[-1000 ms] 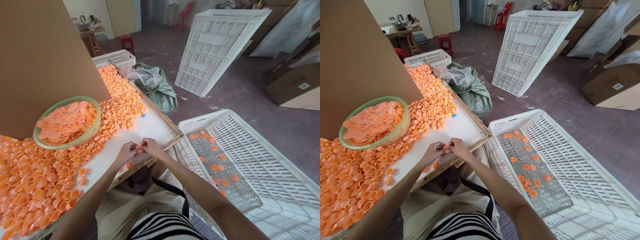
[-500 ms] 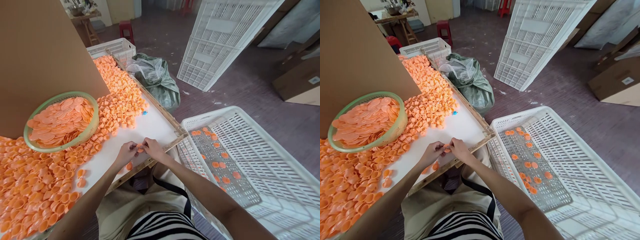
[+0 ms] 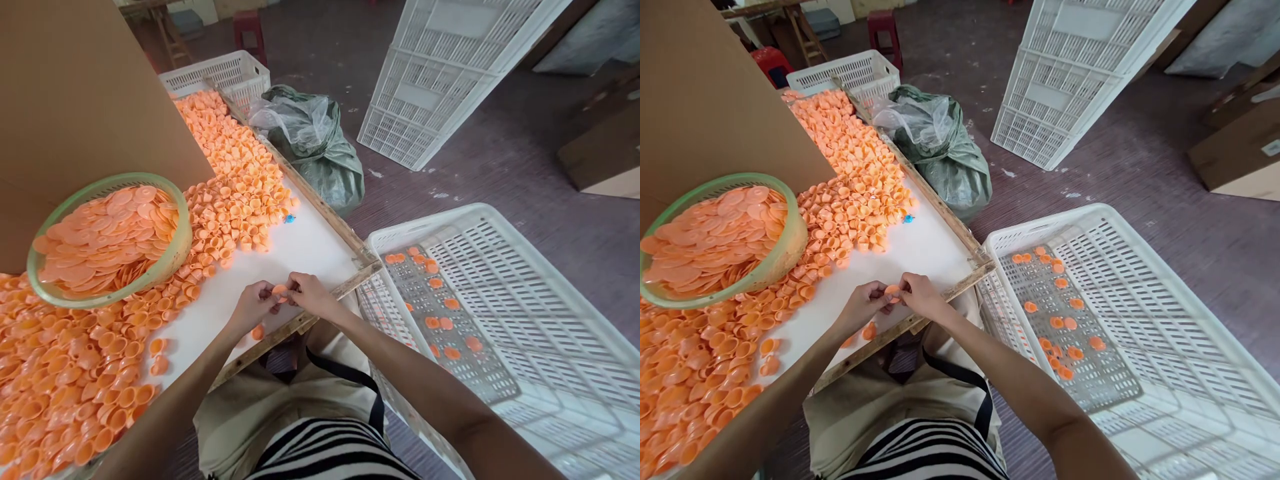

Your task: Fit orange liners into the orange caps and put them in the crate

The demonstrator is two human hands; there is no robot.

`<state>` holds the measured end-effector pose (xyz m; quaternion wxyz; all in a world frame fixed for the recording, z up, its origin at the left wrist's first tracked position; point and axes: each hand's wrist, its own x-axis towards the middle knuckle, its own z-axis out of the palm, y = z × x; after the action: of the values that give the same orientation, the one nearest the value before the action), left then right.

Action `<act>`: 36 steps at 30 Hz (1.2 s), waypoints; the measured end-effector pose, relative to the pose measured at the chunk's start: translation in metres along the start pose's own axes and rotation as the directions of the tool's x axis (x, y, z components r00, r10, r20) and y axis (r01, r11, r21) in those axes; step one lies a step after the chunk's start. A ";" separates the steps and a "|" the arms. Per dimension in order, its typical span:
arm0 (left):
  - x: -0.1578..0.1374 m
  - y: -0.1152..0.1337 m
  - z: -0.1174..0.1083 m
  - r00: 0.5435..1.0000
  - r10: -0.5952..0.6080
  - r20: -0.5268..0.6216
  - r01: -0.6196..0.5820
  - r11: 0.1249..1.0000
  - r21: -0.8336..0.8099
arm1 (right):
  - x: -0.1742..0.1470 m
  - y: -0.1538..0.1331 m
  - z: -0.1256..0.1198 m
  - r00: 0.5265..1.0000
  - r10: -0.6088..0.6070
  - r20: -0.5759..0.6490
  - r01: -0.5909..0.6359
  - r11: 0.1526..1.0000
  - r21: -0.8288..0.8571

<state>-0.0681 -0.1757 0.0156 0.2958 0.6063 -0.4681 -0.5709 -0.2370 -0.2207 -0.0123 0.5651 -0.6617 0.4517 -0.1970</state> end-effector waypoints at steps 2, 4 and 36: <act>0.001 0.001 0.000 1.000 -0.014 0.000 0.014 1.000 -0.010 | 0.000 -0.003 -0.001 1.000 0.007 -0.011 -0.008 0.999 -0.054; 0.001 0.001 0.000 1.000 -0.022 0.004 0.022 1.000 -0.021 | -0.002 -0.006 -0.001 0.999 0.023 -0.033 -0.027 0.992 -0.123; 0.024 0.010 0.003 0.953 -0.302 -0.017 0.302 0.953 0.027 | 0.033 -0.039 -0.016 0.830 0.475 0.292 -0.410 0.875 -0.257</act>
<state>-0.0758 -0.2008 0.0135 0.1991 0.6784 -0.3762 -0.5989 -0.2183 -0.2586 0.0200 0.6022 -0.6119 0.5026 0.1018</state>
